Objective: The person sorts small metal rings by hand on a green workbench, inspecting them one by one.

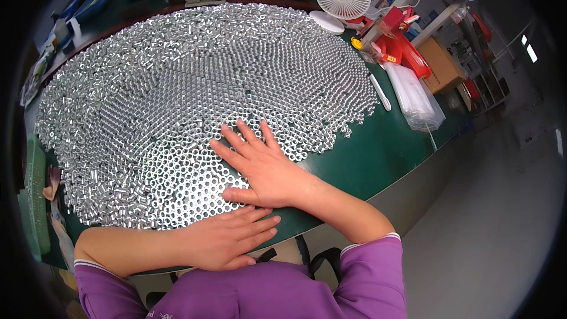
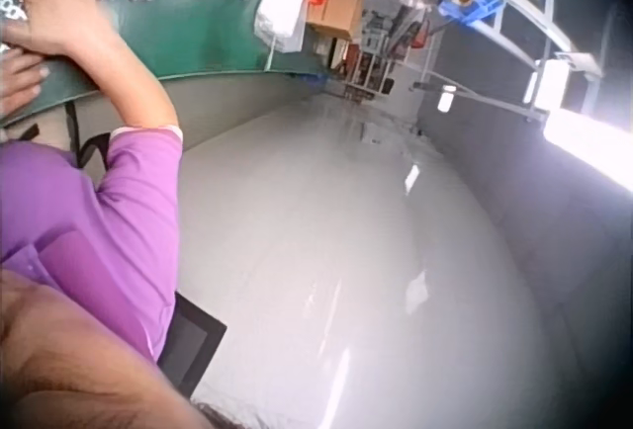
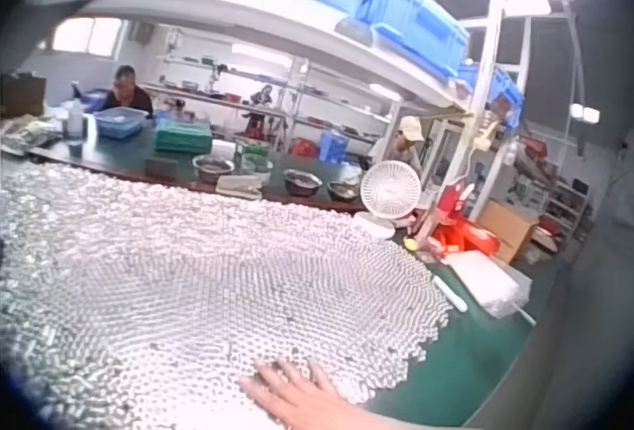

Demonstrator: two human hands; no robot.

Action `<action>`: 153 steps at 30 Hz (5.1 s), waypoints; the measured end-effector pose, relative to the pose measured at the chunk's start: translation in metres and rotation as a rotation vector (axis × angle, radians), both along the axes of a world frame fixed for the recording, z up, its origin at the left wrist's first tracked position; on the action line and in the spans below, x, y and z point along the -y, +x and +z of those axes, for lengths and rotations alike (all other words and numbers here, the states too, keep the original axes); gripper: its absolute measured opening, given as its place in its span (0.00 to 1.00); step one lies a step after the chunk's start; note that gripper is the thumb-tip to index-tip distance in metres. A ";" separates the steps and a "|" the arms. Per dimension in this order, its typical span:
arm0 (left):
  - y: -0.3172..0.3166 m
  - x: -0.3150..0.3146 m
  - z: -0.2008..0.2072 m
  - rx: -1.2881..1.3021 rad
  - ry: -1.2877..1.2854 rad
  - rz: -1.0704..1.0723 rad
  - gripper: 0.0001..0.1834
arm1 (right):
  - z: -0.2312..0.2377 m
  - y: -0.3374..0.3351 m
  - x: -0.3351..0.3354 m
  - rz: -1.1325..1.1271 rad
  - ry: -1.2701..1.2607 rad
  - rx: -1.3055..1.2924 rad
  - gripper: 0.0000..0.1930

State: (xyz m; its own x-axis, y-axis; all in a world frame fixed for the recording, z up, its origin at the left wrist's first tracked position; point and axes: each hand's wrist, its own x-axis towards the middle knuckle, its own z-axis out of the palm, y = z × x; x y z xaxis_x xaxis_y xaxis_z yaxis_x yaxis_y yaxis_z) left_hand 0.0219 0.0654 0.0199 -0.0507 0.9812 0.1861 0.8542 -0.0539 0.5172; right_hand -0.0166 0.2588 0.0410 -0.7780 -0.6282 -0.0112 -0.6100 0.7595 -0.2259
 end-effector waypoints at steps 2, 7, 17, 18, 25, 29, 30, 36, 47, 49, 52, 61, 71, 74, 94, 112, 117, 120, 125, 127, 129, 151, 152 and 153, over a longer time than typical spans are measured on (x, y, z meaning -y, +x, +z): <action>0.001 0.000 0.001 0.026 -0.019 0.009 0.32 | 0.003 0.005 0.008 0.039 -0.036 0.041 0.43; -0.001 0.001 0.004 -0.011 0.016 -0.015 0.32 | 0.003 -0.012 0.015 0.091 0.014 -0.065 0.39; -0.002 -0.001 0.007 -0.014 -0.019 -0.022 0.31 | -0.001 -0.016 0.018 0.086 -0.009 -0.106 0.41; -0.003 -0.001 0.006 -0.016 -0.020 -0.024 0.31 | 0.003 -0.019 0.010 0.059 -0.065 -0.092 0.39; -0.001 0.001 0.005 0.001 -0.033 -0.010 0.32 | 0.015 -0.019 -0.062 -0.382 -0.411 -0.342 0.08; -0.003 -0.001 0.009 0.010 -0.037 0.005 0.34 | 0.012 -0.014 -0.055 -0.367 -0.387 -0.292 0.06; -0.003 -0.001 0.008 0.005 -0.038 0.013 0.35 | 0.010 -0.015 -0.054 -0.367 -0.390 -0.290 0.06; -0.002 -0.001 0.008 0.007 -0.034 0.012 0.35 | 0.003 -0.018 -0.051 -0.336 -0.351 -0.449 0.04; -0.002 0.000 0.010 0.002 -0.019 0.012 0.33 | 0.004 -0.018 -0.045 -0.265 -0.349 -0.434 0.05; -0.002 0.000 0.011 -0.005 -0.018 0.009 0.33 | 0.005 -0.018 -0.045 -0.272 -0.342 -0.426 0.06; -0.003 0.000 0.011 -0.007 -0.021 0.002 0.33 | 0.010 -0.016 -0.046 -0.253 -0.372 -0.395 0.06; -0.002 0.001 0.008 0.014 -0.019 0.006 0.33 | 0.019 -0.007 -0.040 0.133 -0.435 -0.068 0.06; -0.003 0.001 0.007 0.001 -0.014 0.006 0.33 | 0.020 -0.008 -0.042 0.073 -0.367 -0.160 0.05; -0.002 0.002 0.005 0.000 -0.020 0.012 0.33 | 0.023 -0.006 -0.044 0.169 -0.495 -0.019 0.06; -0.001 0.001 0.006 -0.010 -0.022 0.014 0.33 | 0.019 -0.001 -0.033 0.171 -0.415 -0.122 0.07; -0.001 0.001 0.003 -0.013 -0.005 0.017 0.33 | 0.019 -0.005 -0.030 0.047 -0.380 -0.180 0.07; -0.001 0.001 0.002 -0.026 0.004 0.015 0.32 | 0.014 -0.007 -0.024 0.126 -0.368 -0.174 0.09; 0.000 0.001 0.001 -0.025 0.015 0.019 0.32 | 0.015 -0.009 -0.023 0.108 -0.372 -0.149 0.09; 0.000 0.001 -0.001 -0.036 0.023 0.016 0.32 | 0.016 -0.010 -0.018 0.167 -0.291 -0.256 0.08; 0.001 0.001 -0.002 -0.031 0.038 0.022 0.32 | 0.015 -0.011 -0.015 0.114 -0.334 -0.281 0.08; 0.000 0.001 -0.001 -0.042 0.032 0.021 0.32 | 0.017 -0.014 -0.012 -0.016 -0.362 -0.332 0.08; 0.001 0.000 -0.009 -0.018 0.125 0.024 0.30 | 0.022 -0.035 0.010 -0.096 -0.258 -0.326 0.05; 0.001 0.000 -0.010 -0.018 0.127 0.031 0.30 | 0.021 -0.034 0.010 -0.089 -0.257 -0.325 0.05; 0.002 0.000 -0.011 -0.013 0.126 0.028 0.30 | 0.019 -0.033 0.011 -0.098 -0.233 -0.353 0.05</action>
State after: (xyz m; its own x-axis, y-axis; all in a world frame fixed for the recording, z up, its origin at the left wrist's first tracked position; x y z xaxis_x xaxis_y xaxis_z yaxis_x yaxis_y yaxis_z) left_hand 0.0240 0.0652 0.0089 -0.0748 0.9481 0.3091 0.8629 -0.0938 0.4965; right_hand -0.0495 0.2483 0.0596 -0.7647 -0.5056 0.3995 -0.6083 0.7710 -0.1885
